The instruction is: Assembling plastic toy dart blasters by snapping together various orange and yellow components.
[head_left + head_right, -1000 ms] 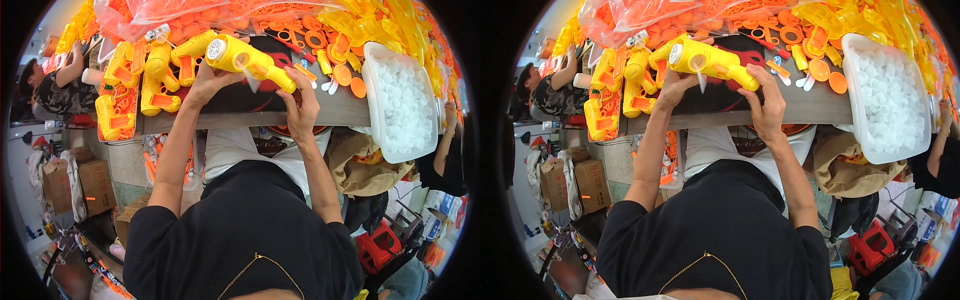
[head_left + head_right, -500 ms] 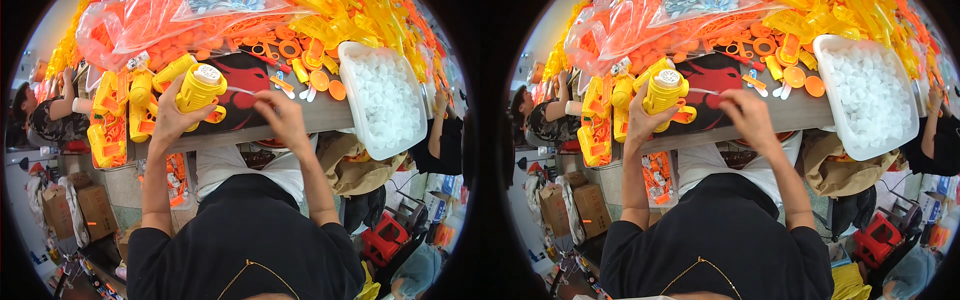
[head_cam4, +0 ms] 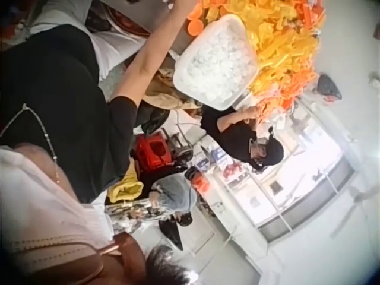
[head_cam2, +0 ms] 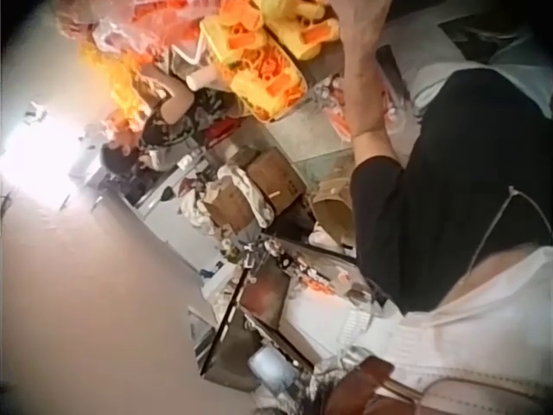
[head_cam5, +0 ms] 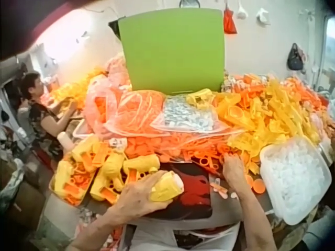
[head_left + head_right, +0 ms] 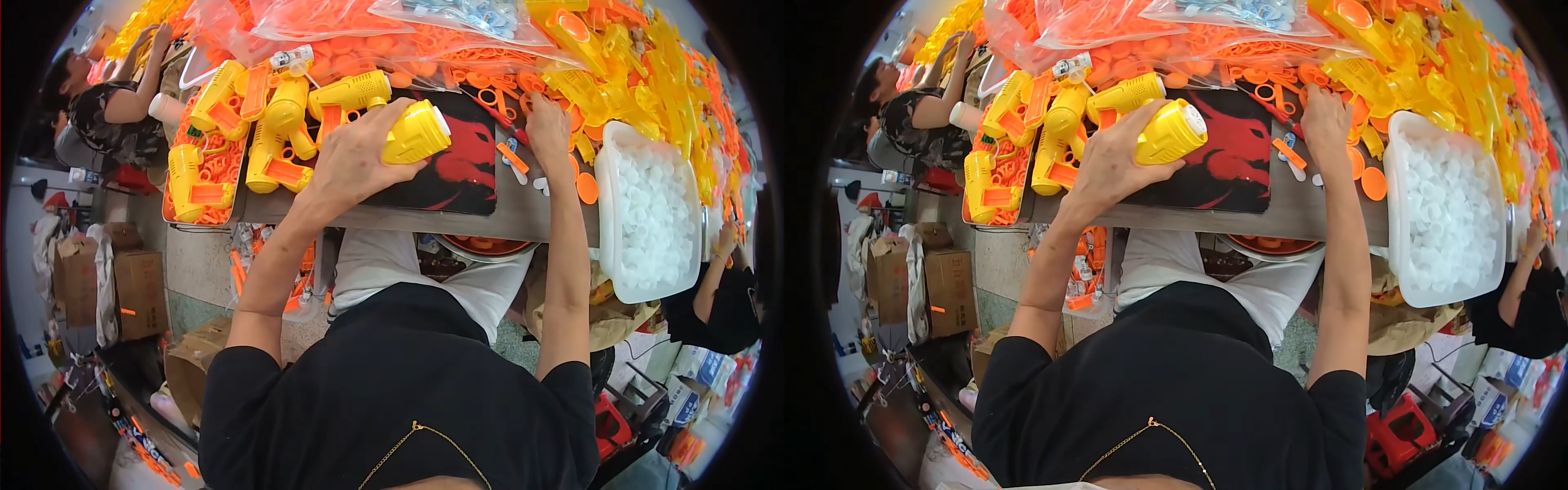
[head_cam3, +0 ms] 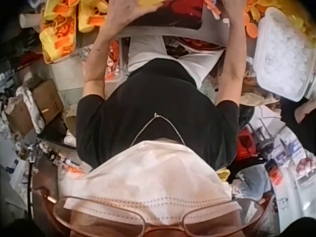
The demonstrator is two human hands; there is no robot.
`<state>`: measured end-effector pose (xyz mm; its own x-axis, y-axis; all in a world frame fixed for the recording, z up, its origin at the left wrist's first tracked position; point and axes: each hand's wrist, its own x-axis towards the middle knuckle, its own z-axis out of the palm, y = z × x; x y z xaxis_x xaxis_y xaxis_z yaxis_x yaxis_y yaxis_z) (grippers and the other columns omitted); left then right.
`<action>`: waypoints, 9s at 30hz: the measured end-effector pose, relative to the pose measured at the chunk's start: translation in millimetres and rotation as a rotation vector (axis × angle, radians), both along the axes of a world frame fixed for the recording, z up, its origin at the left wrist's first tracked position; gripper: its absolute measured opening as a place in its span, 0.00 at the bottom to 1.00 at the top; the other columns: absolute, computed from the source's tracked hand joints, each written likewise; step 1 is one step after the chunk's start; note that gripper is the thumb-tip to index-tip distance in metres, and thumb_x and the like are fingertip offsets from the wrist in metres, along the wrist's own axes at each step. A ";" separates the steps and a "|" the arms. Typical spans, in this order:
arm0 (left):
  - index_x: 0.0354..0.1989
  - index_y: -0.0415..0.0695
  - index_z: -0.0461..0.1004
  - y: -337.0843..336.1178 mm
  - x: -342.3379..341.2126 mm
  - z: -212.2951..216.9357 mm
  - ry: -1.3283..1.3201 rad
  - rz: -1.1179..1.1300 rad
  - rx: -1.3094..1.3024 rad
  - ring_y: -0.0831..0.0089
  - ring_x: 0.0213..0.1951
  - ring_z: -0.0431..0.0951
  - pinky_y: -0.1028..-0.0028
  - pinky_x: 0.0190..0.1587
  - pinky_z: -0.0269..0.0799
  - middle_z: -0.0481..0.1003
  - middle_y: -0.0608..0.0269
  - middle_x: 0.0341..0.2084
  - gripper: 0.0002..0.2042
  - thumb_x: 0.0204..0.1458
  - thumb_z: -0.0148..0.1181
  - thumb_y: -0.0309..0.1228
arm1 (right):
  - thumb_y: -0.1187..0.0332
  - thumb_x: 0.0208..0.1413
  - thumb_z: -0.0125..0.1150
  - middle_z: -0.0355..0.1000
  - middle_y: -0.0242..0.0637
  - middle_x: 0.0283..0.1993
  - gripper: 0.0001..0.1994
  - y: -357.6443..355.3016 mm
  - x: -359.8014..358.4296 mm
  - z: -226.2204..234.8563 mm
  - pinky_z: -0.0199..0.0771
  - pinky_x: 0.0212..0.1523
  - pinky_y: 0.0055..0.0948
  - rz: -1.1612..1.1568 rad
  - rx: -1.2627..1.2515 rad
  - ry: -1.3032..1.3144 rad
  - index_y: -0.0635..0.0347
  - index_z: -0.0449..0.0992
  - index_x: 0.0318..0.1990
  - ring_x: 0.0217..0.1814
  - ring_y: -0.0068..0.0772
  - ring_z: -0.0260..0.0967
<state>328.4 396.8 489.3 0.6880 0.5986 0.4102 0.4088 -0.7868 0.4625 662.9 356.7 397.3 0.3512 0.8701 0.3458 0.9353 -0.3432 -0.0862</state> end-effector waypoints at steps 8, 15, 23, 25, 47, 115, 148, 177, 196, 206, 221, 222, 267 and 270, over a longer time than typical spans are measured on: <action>0.59 0.42 0.69 13.5 -32.8 -6.4 0.009 -0.009 -0.205 0.51 0.42 0.82 0.62 0.45 0.77 0.80 0.46 0.40 0.37 0.39 0.76 0.44 | 0.70 0.67 0.50 0.76 0.40 0.48 0.11 -34.6 -84.5 51.6 0.71 0.54 0.31 0.560 0.019 1.384 0.63 0.76 0.50 0.51 0.31 0.73; 0.62 0.45 0.67 24.5 -39.5 -19.6 -0.130 -0.068 -0.274 0.54 0.44 0.82 0.65 0.48 0.76 0.81 0.50 0.42 0.40 0.38 0.78 0.44 | 0.56 0.60 0.62 0.73 0.42 0.46 0.16 -30.5 -126.9 21.6 0.72 0.48 0.44 0.251 0.183 0.151 0.58 0.77 0.48 0.47 0.47 0.72; 0.61 0.43 0.69 24.7 -36.0 -19.2 -0.204 -0.104 -0.310 0.57 0.43 0.83 0.67 0.48 0.76 0.81 0.49 0.40 0.38 0.39 0.77 0.42 | 0.60 0.51 0.73 0.73 0.40 0.47 0.28 -54.5 -131.1 33.2 0.76 0.46 0.33 0.483 0.032 0.528 0.57 0.72 0.59 0.44 0.36 0.75; 0.61 0.42 0.69 21.7 -31.5 -17.4 -0.120 -0.119 -0.303 0.57 0.41 0.83 0.67 0.46 0.76 0.81 0.48 0.40 0.38 0.39 0.76 0.42 | 0.64 0.52 0.71 0.72 0.33 0.54 0.31 -59.8 -118.7 68.2 0.71 0.53 0.30 0.562 0.069 1.283 0.55 0.70 0.65 0.52 0.26 0.70; 0.61 0.38 0.69 21.9 51.0 -6.4 -0.026 -0.444 -0.425 0.62 0.43 0.82 0.68 0.50 0.75 0.81 0.50 0.42 0.39 0.39 0.75 0.43 | 0.58 0.62 0.63 0.68 0.31 0.51 0.29 -71.7 -59.9 102.4 0.65 0.54 0.25 0.633 -0.194 1.075 0.49 0.67 0.70 0.49 0.24 0.65; 0.64 0.46 0.52 -18.9 101.0 -44.9 -0.923 -0.008 -0.747 0.75 0.50 0.68 0.71 0.55 0.66 0.66 0.60 0.50 0.24 0.69 0.47 0.47 | 0.64 0.64 0.62 0.80 0.44 0.39 0.10 -66.4 -160.7 51.5 0.72 0.21 0.21 0.213 0.671 2.271 0.60 0.72 0.44 0.23 0.25 0.74; 0.73 0.49 0.55 -22.9 37.5 -11.6 0.133 -0.110 0.553 0.54 0.69 0.57 0.55 0.69 0.54 0.53 0.49 0.69 0.50 0.36 0.77 0.30 | 0.65 0.51 0.72 0.73 0.42 0.57 0.34 -100.1 -134.1 63.1 0.72 0.56 0.28 0.380 0.386 1.128 0.68 0.67 0.65 0.55 0.30 0.72; 0.58 0.40 0.68 5.2 32.2 -63.9 -0.331 -0.246 -0.264 0.54 0.43 0.82 0.64 0.47 0.79 0.79 0.49 0.44 0.38 0.37 0.80 0.38 | 0.62 0.70 0.49 0.76 0.33 0.44 0.15 -48.7 -118.3 69.7 0.66 0.56 0.27 0.338 0.144 1.010 0.63 0.78 0.48 0.50 0.24 0.69; 0.49 0.41 0.71 -1.8 48.1 -65.6 -0.161 -0.525 -0.061 0.53 0.32 0.80 0.60 0.33 0.77 0.78 0.54 0.31 0.31 0.34 0.76 0.36 | 0.67 0.64 0.48 0.72 0.47 0.38 0.12 -40.4 -127.9 82.2 0.69 0.47 0.42 0.739 0.063 0.882 0.68 0.74 0.39 0.44 0.51 0.68; 0.60 0.41 0.65 -5.9 39.1 -57.4 -0.365 -0.272 -0.325 0.62 0.43 0.82 0.66 0.47 0.79 0.77 0.52 0.42 0.37 0.39 0.77 0.28 | 0.59 0.65 0.52 0.75 0.46 0.35 0.18 16.9 -105.7 68.4 0.74 0.39 0.34 0.401 -0.051 1.299 0.66 0.79 0.38 0.36 0.39 0.76; 0.65 0.42 0.57 10.7 -19.3 -33.6 -0.744 -0.013 -0.506 0.66 0.48 0.78 0.68 0.54 0.75 0.72 0.55 0.49 0.40 0.43 0.75 0.24 | 0.62 0.66 0.59 0.75 0.32 0.42 0.12 -21.2 -100.1 59.2 0.77 0.41 0.25 0.532 -0.012 1.476 0.62 0.75 0.46 0.44 0.24 0.75; 0.65 0.42 0.56 12.3 -11.4 -30.1 -0.742 -0.046 -0.559 0.67 0.49 0.78 0.69 0.54 0.75 0.72 0.54 0.49 0.40 0.43 0.75 0.24 | 0.62 0.66 0.59 0.75 0.32 0.42 0.12 -30.9 -98.9 62.3 0.77 0.41 0.25 0.510 -0.004 1.475 0.62 0.75 0.46 0.44 0.24 0.75; 0.60 0.44 0.66 -34.3 15.3 -16.1 -0.466 -0.345 -0.052 0.61 0.43 0.81 0.67 0.47 0.79 0.77 0.53 0.45 0.37 0.38 0.77 0.28 | 0.46 0.70 0.41 0.77 0.39 0.47 0.29 -65.1 -118.2 82.2 0.72 0.54 0.28 0.473 -0.092 1.760 0.65 0.77 0.49 0.51 0.28 0.74; 0.62 0.47 0.67 -14.2 2.5 -21.8 -0.212 -0.575 0.314 0.59 0.45 0.81 0.66 0.47 0.78 0.76 0.53 0.48 0.42 0.33 0.79 0.37 | 0.53 0.68 0.48 0.79 0.38 0.35 0.24 -87.2 -113.4 81.3 0.73 0.31 0.29 0.247 -0.409 1.480 0.67 0.80 0.34 0.31 0.34 0.77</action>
<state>330.8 382.5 467.5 0.7467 -0.0062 0.6651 -0.1874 -0.9614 0.2014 549.5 269.5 478.6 -0.0082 0.9007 -0.4343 0.1388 -0.4291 -0.8925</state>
